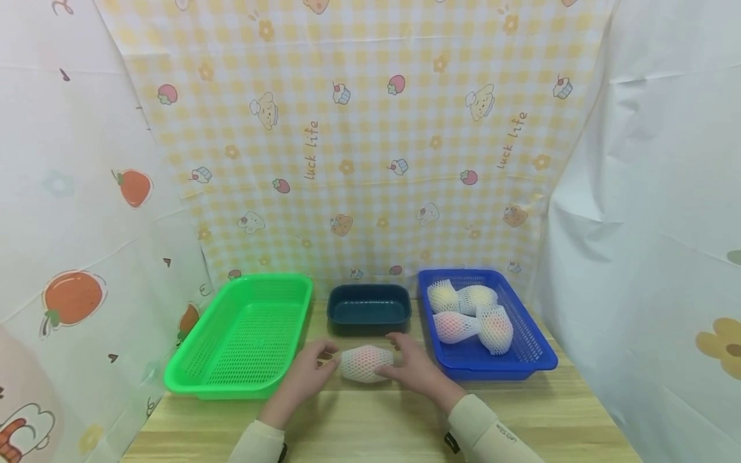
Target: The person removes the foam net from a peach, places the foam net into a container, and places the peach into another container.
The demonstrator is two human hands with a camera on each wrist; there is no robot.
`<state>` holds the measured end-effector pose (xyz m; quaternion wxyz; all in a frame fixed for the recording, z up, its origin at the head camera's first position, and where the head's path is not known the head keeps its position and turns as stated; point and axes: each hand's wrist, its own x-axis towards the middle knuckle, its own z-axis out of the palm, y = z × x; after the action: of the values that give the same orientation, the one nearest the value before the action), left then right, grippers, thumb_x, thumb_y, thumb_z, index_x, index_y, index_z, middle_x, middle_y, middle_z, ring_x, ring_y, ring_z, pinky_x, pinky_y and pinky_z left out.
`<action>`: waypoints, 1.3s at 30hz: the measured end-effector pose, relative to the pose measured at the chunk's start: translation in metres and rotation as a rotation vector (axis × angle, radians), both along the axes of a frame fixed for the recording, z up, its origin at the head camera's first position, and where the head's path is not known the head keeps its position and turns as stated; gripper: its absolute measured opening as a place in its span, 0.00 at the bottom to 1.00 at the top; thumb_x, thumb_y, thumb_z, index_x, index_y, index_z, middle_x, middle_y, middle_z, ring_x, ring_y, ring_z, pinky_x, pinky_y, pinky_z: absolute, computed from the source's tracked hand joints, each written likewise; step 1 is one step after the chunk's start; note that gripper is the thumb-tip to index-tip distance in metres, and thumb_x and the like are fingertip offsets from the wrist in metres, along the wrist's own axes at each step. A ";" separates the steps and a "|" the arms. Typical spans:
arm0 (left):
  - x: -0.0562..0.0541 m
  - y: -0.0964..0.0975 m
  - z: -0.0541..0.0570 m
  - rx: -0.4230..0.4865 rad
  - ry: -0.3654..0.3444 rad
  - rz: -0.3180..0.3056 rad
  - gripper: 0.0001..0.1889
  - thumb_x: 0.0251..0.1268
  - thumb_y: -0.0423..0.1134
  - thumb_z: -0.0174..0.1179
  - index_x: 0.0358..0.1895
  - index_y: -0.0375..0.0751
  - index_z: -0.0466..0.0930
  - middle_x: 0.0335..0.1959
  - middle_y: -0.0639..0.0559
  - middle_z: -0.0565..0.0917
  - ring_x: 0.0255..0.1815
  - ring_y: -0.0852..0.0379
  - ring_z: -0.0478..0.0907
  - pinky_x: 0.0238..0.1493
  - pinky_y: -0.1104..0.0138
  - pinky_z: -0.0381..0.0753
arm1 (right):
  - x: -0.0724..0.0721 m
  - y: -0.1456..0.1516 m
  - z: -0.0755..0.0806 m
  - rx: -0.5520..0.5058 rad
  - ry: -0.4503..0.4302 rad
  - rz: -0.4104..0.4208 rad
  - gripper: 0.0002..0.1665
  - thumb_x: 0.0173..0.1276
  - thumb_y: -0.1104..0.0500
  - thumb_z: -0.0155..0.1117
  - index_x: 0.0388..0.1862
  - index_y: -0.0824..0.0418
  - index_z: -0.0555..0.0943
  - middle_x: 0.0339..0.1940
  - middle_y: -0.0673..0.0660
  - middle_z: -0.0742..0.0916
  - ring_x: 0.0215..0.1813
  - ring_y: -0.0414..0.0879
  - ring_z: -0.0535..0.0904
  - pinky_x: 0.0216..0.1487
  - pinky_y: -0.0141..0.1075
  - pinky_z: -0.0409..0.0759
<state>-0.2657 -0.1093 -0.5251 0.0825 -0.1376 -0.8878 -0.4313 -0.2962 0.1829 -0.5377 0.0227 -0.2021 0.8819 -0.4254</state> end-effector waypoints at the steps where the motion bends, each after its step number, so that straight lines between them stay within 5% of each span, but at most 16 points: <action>1: 0.000 0.000 0.000 -0.002 0.000 0.002 0.14 0.78 0.40 0.69 0.59 0.37 0.86 0.56 0.43 0.87 0.58 0.40 0.85 0.56 0.47 0.86 | -0.001 0.000 -0.002 -0.005 -0.006 0.011 0.49 0.74 0.42 0.80 0.81 0.65 0.70 0.75 0.70 0.78 0.73 0.65 0.76 0.68 0.62 0.81; 9: -0.003 0.001 -0.003 -0.021 0.010 0.010 0.13 0.77 0.40 0.70 0.56 0.39 0.87 0.54 0.44 0.87 0.56 0.41 0.85 0.55 0.47 0.87 | -0.014 -0.007 -0.018 -0.077 -0.051 0.076 0.47 0.74 0.48 0.81 0.81 0.67 0.70 0.73 0.70 0.80 0.71 0.65 0.77 0.64 0.59 0.84; 22: -0.003 0.000 -0.001 -0.007 -0.009 0.011 0.13 0.76 0.40 0.70 0.56 0.37 0.86 0.55 0.42 0.87 0.56 0.40 0.85 0.56 0.45 0.86 | -0.022 -0.021 -0.024 -0.006 -0.024 0.080 0.47 0.68 0.45 0.85 0.79 0.58 0.74 0.71 0.61 0.82 0.67 0.55 0.80 0.69 0.60 0.78; 39: -0.004 0.000 -0.003 0.002 0.005 -0.004 0.11 0.77 0.38 0.69 0.56 0.38 0.87 0.54 0.44 0.87 0.57 0.40 0.86 0.56 0.46 0.86 | -0.029 -0.028 -0.033 -0.048 -0.065 0.123 0.49 0.68 0.50 0.86 0.81 0.61 0.71 0.69 0.61 0.83 0.65 0.55 0.81 0.66 0.61 0.80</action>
<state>-0.2697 -0.1096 -0.5280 0.0841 -0.1406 -0.8869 -0.4319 -0.3252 0.1551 -0.5712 0.0727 -0.2421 0.8561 -0.4508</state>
